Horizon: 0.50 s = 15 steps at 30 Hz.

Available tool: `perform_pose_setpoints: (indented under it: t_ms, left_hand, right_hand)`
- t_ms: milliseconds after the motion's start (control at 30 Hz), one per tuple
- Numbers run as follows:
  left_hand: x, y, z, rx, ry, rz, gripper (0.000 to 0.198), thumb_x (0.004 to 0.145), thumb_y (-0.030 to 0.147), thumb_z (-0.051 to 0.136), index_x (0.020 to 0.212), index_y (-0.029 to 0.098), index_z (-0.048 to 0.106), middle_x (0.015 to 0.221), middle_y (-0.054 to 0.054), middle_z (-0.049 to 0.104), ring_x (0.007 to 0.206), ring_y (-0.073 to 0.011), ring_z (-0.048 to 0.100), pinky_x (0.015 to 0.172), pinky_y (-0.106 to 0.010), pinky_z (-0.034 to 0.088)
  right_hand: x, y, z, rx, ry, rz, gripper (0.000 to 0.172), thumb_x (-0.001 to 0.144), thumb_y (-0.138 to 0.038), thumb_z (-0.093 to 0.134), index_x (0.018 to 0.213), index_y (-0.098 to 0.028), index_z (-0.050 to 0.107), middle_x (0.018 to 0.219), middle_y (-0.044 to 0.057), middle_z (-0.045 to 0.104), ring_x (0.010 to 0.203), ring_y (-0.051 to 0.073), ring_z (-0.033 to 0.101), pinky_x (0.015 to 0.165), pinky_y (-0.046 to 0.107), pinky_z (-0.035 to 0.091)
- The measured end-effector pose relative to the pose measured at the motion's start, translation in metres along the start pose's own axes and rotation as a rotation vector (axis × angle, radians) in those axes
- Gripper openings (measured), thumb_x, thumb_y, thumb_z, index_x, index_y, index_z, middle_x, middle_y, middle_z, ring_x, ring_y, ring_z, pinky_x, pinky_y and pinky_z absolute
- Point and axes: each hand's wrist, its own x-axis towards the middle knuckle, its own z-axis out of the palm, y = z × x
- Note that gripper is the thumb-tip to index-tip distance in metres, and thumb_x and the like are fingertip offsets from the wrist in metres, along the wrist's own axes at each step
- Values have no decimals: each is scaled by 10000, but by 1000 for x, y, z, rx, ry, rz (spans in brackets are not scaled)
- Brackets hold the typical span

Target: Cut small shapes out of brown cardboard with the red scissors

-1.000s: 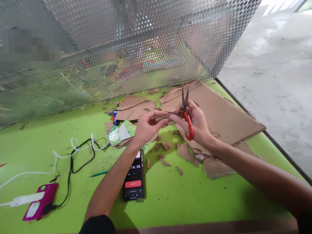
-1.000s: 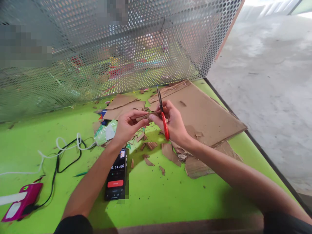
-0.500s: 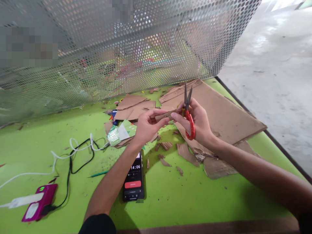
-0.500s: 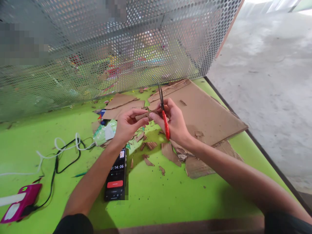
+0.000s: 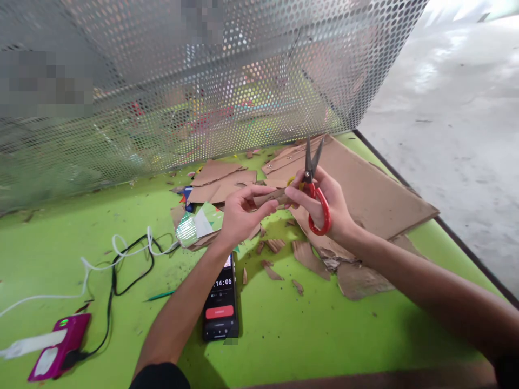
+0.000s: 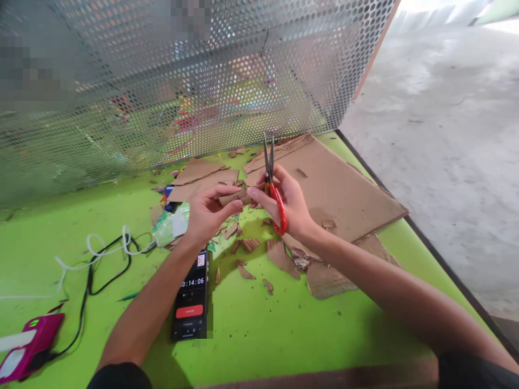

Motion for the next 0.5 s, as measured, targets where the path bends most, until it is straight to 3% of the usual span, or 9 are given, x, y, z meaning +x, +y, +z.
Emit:
perform_pose_setpoints:
  t_ms: [133,300,500]
  left_hand:
    - [1,-1,-3,12,26,-26,354,736,412,917,971,182,787,828,-49,781,647,-160,727,590,-274,624]
    - [0,0,-4,17,20,-29,344,739,400,915,977,189,783,818,-38,772,642,-161,717,572,-272,603]
    - [-2,1,1,-29,19,-34,321,735,367,918,955,187,768,792,-20,748,635,-141,695,573,-256,589]
  right_hand:
    - [1,-2,0,6,2,3,316,893,-468,760,855,-249,536,722,-30,592,609,148,606,605,337,540]
    - [-1,-2,-2,-41,-45,-46,393,779,-437,874,901,-253,549,825,-22,621,694,150,616,671,341,564]
    - [-2,2,0,-13,-8,-45,424,705,-374,926,882,-247,561,827,-31,609,718,143,604,675,324,547]
